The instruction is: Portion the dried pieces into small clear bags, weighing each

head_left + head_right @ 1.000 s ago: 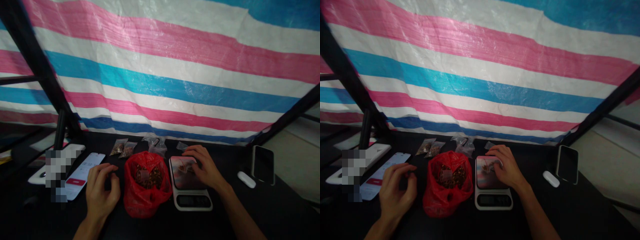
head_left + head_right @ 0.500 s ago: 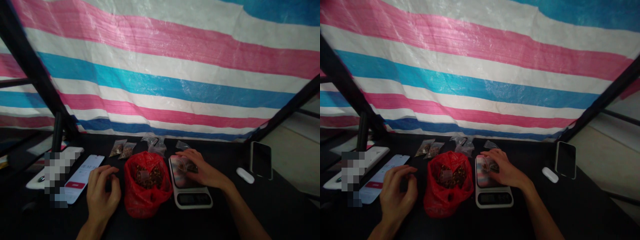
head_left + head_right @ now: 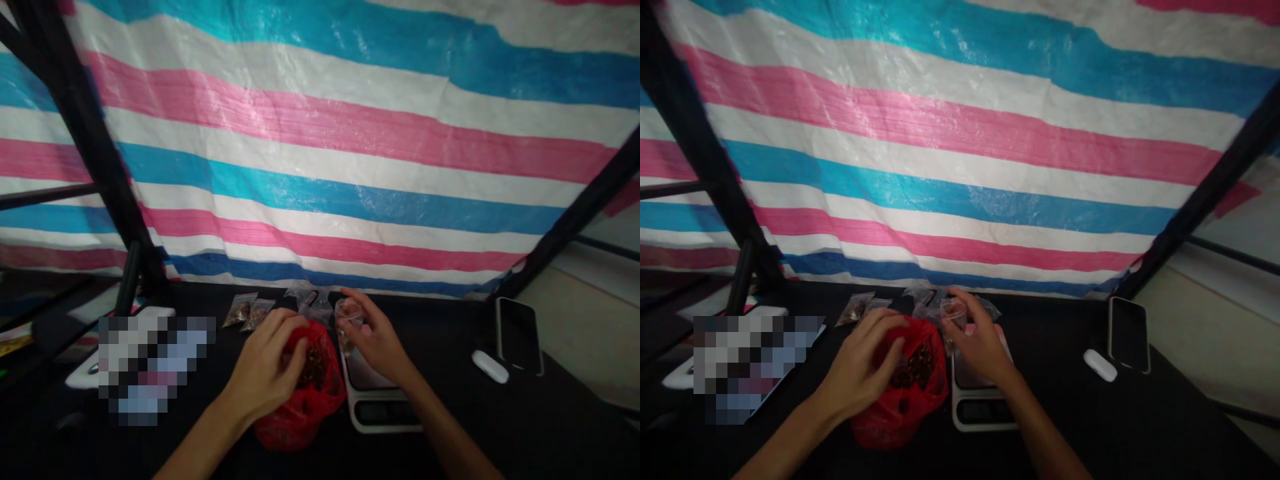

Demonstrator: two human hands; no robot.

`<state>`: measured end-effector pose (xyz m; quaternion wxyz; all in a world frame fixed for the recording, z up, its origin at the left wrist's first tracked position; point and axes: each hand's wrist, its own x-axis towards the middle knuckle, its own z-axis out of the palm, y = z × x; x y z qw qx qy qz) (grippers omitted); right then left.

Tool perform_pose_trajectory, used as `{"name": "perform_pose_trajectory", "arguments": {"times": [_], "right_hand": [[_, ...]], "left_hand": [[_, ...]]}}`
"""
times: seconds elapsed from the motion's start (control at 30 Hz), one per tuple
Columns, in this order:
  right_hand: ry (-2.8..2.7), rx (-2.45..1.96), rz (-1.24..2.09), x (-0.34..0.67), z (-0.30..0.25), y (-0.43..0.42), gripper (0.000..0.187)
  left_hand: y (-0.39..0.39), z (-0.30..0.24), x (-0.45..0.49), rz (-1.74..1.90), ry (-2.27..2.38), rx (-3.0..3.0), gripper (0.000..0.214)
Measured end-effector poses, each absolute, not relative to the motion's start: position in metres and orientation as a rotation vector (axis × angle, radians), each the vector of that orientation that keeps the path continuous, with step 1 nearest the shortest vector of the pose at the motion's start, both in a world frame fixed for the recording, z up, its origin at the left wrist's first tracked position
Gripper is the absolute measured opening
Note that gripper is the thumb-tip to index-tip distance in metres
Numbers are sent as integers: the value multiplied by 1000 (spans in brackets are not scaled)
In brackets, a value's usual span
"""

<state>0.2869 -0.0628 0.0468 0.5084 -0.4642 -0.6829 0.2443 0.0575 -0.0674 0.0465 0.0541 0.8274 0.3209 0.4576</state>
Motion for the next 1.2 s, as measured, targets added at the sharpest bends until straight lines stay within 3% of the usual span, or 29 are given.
{"name": "perform_pose_trajectory", "arguments": {"times": [0.13, 0.3, 0.53, 0.9, 1.07, 1.2], "right_hand": [[-1620, -1039, 512, 248, 45, -50, 51], [-1662, -1025, 613, 238, 29, -53, 67], [-1410, -1138, 609, 240, 23, -55, 32], [-1441, -1175, 487, 239, 30, -58, 21], [-1471, -1138, 561, 233, 28, -60, 29], [-1443, -1169, 571, 230, 29, -61, 24]], "left_hand": [[-44, 53, 90, 1335, 1010, 2297, 32], [-14, 29, 90, 1336, 958, 2010, 27], [-22, 9, 82, 1310, 865, 1787, 30], [-33, 13, 72, 1189, 889, 1847, 30], [-37, 14, 73, 1161, 933, 1854, 34], [-38, 12, 74, 1133, 908, 1843, 34]]}}
